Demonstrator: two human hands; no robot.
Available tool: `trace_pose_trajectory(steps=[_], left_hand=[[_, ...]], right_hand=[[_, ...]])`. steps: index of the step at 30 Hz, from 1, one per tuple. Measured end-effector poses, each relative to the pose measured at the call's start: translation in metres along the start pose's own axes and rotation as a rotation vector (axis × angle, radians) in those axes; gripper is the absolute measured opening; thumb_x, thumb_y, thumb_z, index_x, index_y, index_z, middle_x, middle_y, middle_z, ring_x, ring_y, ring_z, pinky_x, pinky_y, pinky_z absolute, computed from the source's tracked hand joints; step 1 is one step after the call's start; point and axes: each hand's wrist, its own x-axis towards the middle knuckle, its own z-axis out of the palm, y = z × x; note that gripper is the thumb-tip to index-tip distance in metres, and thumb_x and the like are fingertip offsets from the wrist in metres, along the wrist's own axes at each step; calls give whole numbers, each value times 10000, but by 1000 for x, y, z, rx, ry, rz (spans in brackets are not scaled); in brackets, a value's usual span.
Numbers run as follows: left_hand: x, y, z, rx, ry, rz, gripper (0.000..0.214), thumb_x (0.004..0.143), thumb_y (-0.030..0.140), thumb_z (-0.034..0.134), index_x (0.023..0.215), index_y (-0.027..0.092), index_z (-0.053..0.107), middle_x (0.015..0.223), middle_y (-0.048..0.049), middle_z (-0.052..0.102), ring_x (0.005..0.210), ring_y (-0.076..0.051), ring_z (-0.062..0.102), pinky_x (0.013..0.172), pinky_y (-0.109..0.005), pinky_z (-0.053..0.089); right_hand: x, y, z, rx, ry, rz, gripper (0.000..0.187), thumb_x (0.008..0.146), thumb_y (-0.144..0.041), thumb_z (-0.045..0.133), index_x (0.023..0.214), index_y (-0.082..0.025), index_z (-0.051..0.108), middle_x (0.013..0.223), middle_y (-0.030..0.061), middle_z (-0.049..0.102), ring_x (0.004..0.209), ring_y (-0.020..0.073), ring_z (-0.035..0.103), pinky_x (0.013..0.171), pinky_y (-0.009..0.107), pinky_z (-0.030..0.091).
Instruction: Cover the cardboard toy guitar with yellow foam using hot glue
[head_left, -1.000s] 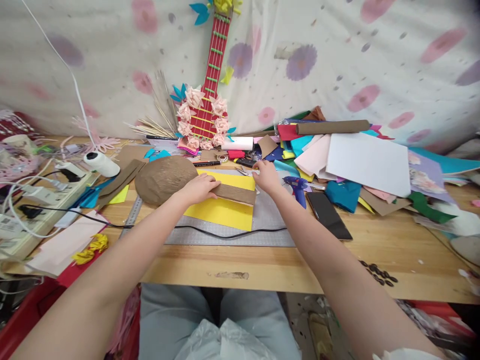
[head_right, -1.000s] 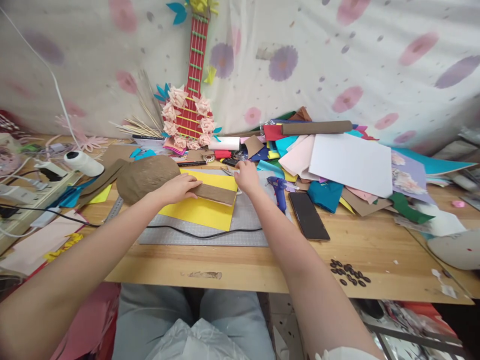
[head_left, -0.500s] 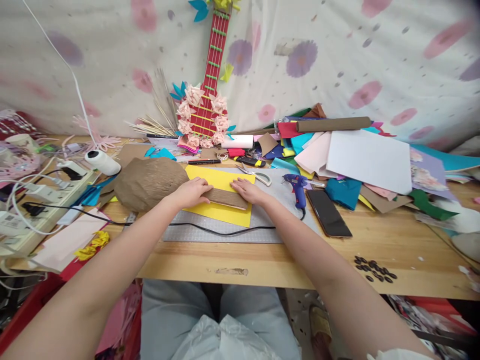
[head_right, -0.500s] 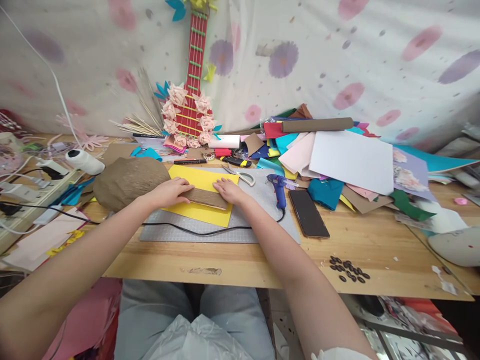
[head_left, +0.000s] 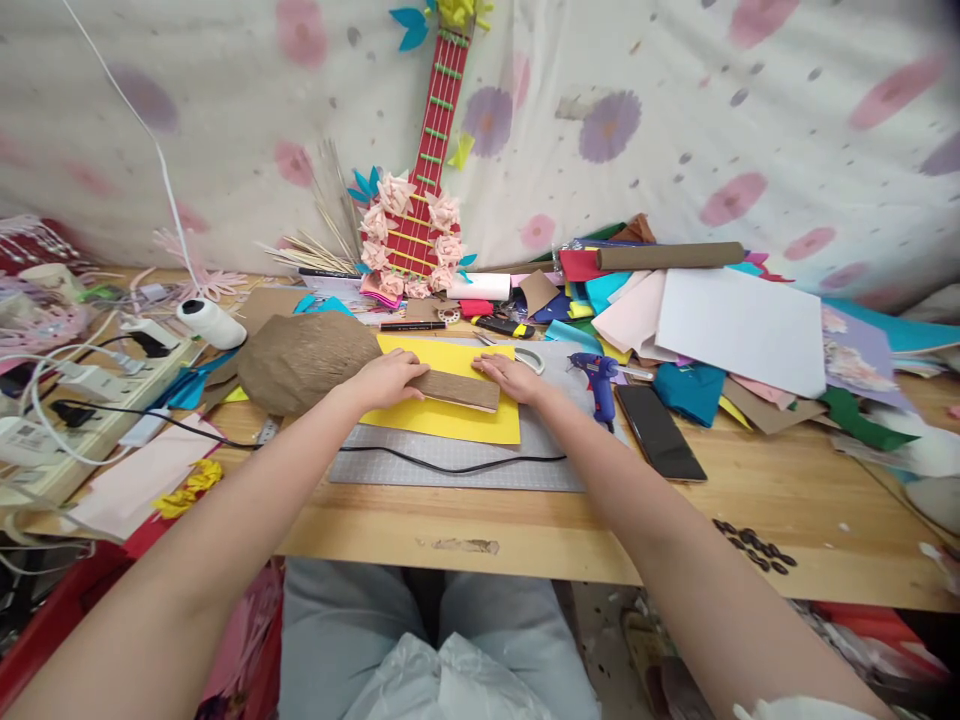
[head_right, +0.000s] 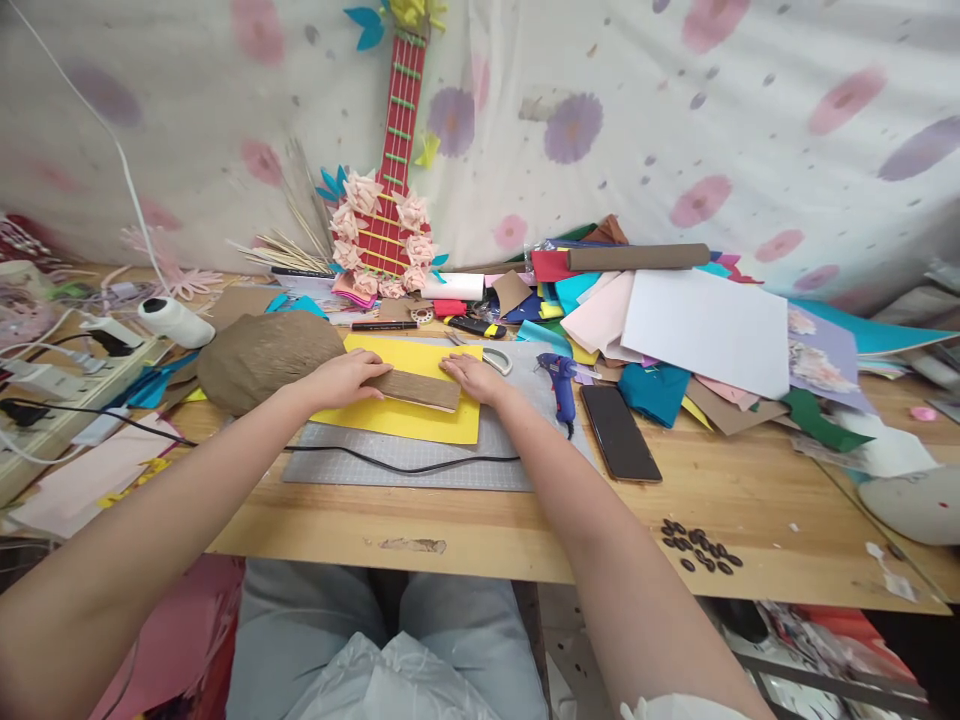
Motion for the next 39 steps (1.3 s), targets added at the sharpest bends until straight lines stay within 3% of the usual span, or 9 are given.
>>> trace_pose_trajectory(steps=[3, 8, 11, 17, 22, 25, 31, 34, 39], left_hand=[[-2, 1, 0, 13, 0, -15, 413, 825, 411, 537, 1188, 215, 551, 1116, -86, 575, 1071, -228, 496, 891, -320, 399], [-5, 0, 3, 29, -3, -48, 421, 828, 407, 540, 1205, 219, 539, 1130, -89, 569, 1075, -231, 494, 887, -319, 399], [-3, 7, 4, 28, 5, -32, 426, 828, 402, 546, 1206, 206, 538, 1133, -98, 568, 1083, -234, 490, 897, -322, 396], [1, 26, 14, 1, -10, 9, 423, 815, 403, 567, 1187, 203, 553, 1122, -100, 575, 1070, -236, 501, 884, -326, 407], [-4, 22, 25, -67, -8, -36, 475, 836, 395, 539, 1259, 182, 509, 1193, -107, 564, 1114, -234, 499, 922, -337, 414], [-12, 18, 35, -128, 109, 18, 496, 852, 401, 513, 1291, 172, 479, 1266, -105, 537, 1179, -223, 472, 1014, -372, 369], [-30, 23, 58, -163, 610, -96, 356, 920, 267, 340, 1151, 179, 595, 1154, -76, 635, 1091, -176, 564, 1094, -429, 313], [-35, 29, 62, -142, 664, -108, 350, 907, 227, 344, 1103, 183, 631, 1132, -73, 656, 1060, -185, 595, 1066, -431, 367], [-37, 34, 65, -210, 627, -39, 329, 893, 257, 393, 1075, 183, 657, 1167, -65, 646, 1101, -176, 588, 1018, -363, 444]], right_hand=[[2, 2, 1, 22, 52, 28, 464, 953, -377, 276, 1281, -172, 532, 1380, 62, 475, 1316, 172, 377, 1110, 346, 245], [-3, 9, -5, 125, 360, 203, 426, 900, -221, 347, 1286, -192, 527, 1346, 28, 514, 1253, 173, 458, 1072, 348, 319], [-14, 11, -11, 123, 451, 290, 412, 878, -200, 361, 1222, -171, 586, 1262, 51, 588, 1186, 203, 520, 1028, 361, 369], [-35, -8, -7, 78, 311, 84, 340, 870, -316, 464, 1141, -210, 640, 1193, 53, 631, 1126, 203, 554, 993, 369, 403], [-34, -12, 12, -86, 190, -120, 293, 876, -327, 494, 1054, -189, 682, 1164, 72, 644, 1163, 208, 517, 1041, 378, 355], [-32, -5, 20, -115, 219, -158, 296, 901, -324, 456, 1048, -201, 682, 1165, 58, 643, 1154, 204, 525, 1033, 391, 368], [-30, 7, 29, -126, 299, -234, 304, 912, -339, 443, 1029, -208, 691, 1128, 56, 661, 1135, 228, 540, 1000, 420, 408], [-31, 6, 30, -147, 331, -251, 305, 915, -347, 442, 998, -211, 702, 1098, 51, 674, 1128, 230, 539, 988, 416, 419], [-37, -6, 27, -172, 399, -241, 294, 911, -350, 452, 941, -210, 709, 1022, 51, 696, 1027, 225, 574, 939, 403, 439]])
